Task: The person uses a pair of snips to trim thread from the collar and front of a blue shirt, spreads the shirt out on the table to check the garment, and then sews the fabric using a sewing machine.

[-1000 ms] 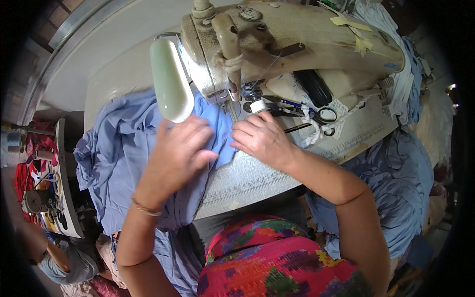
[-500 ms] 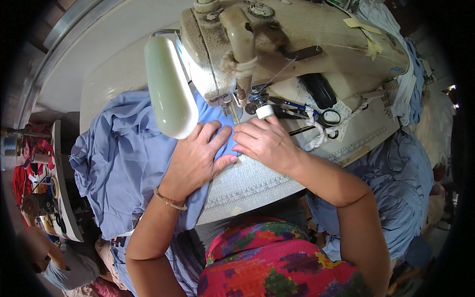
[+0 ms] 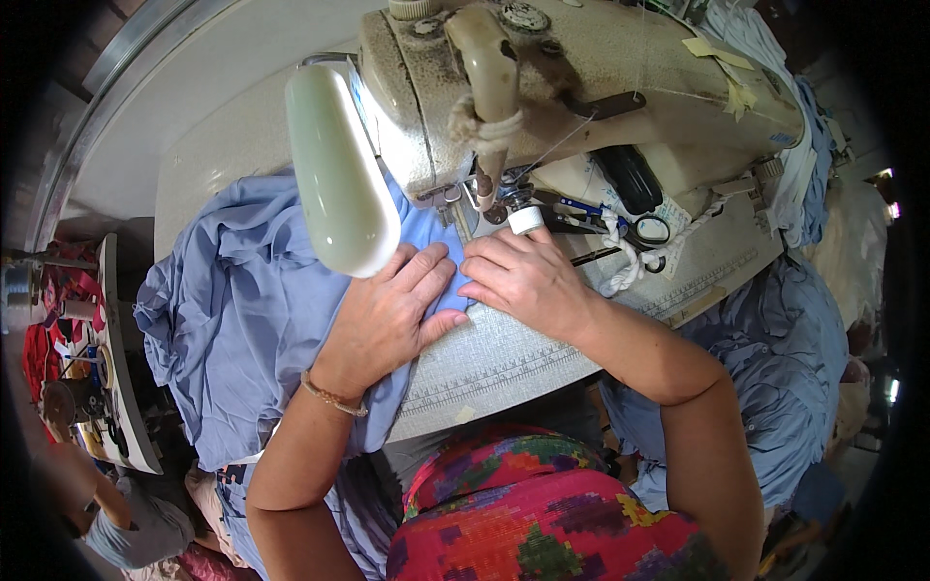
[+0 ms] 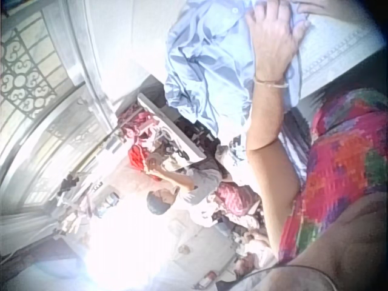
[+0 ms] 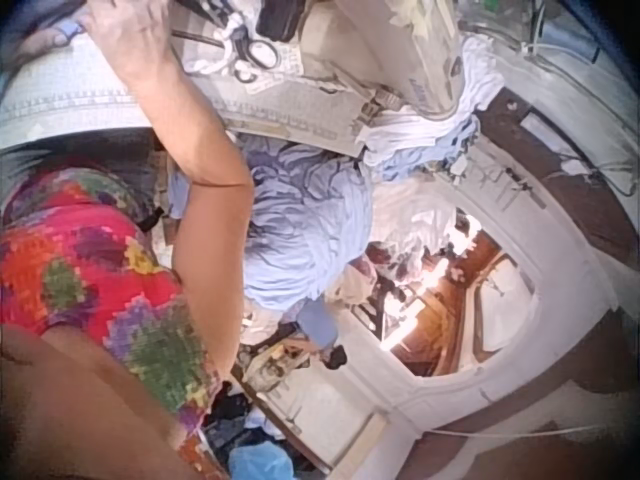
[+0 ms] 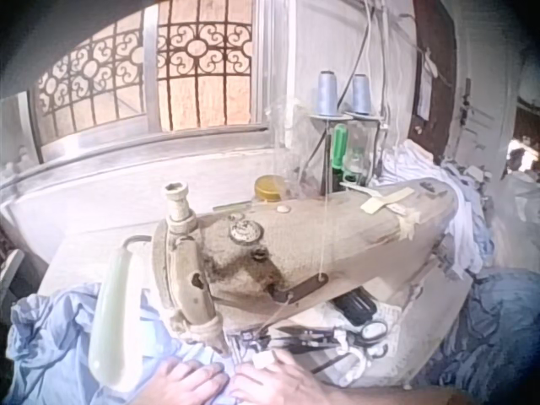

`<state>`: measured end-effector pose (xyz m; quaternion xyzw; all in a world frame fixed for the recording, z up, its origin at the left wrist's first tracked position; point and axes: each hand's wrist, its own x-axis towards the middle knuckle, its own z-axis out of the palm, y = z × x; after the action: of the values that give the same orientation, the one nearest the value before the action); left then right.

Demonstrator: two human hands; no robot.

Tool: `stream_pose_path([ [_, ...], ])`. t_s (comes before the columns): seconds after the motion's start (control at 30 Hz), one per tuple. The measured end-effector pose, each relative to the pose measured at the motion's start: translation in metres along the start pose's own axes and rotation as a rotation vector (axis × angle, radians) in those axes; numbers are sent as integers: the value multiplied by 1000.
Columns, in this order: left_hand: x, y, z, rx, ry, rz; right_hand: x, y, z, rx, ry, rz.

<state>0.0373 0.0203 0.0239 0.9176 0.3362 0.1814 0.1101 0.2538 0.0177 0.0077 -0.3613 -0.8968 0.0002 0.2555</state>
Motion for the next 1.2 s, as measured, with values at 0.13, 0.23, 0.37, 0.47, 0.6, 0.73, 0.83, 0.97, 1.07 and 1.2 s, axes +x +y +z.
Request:
stream_pose_path([
  [0.13, 1, 0, -1, -31, -10, -10, 0, 0, -2, 6, -4, 6],
  [0.23, 1, 0, -1, -41, -17, -28, 0, 0, -1, 38, -2, 17],
  [0.37, 1, 1, 0, -33, -8, -46, 0, 0, -1, 39, -17, 20],
  [0.47, 0, 0, 2, -28, -2, -59, 1, 0, -2, 35, -26, 23],
  [0.6, 1, 0, 1, -34, -3, -73, 0, 1, -2, 44, -37, 34],
  [0.73, 1, -1, 2, -39, -4, -79, -1, 2, 0, 63, -53, 89],
  [0.83, 1, -1, 3, -17, 12, -69, -2, 4, 2, 85, -75, 110],
  [0.97, 0, -1, 4, 0, 17, -66, 0, 6, -1, 89, -88, 92],
  [1.07, 0, -1, 4, -5, 20, -68, 2, 7, -3, 94, -98, 85],
  [1.2, 1, -2, 4, 1, 24, -58, 1, 8, 0, 145, -79, 143],
])
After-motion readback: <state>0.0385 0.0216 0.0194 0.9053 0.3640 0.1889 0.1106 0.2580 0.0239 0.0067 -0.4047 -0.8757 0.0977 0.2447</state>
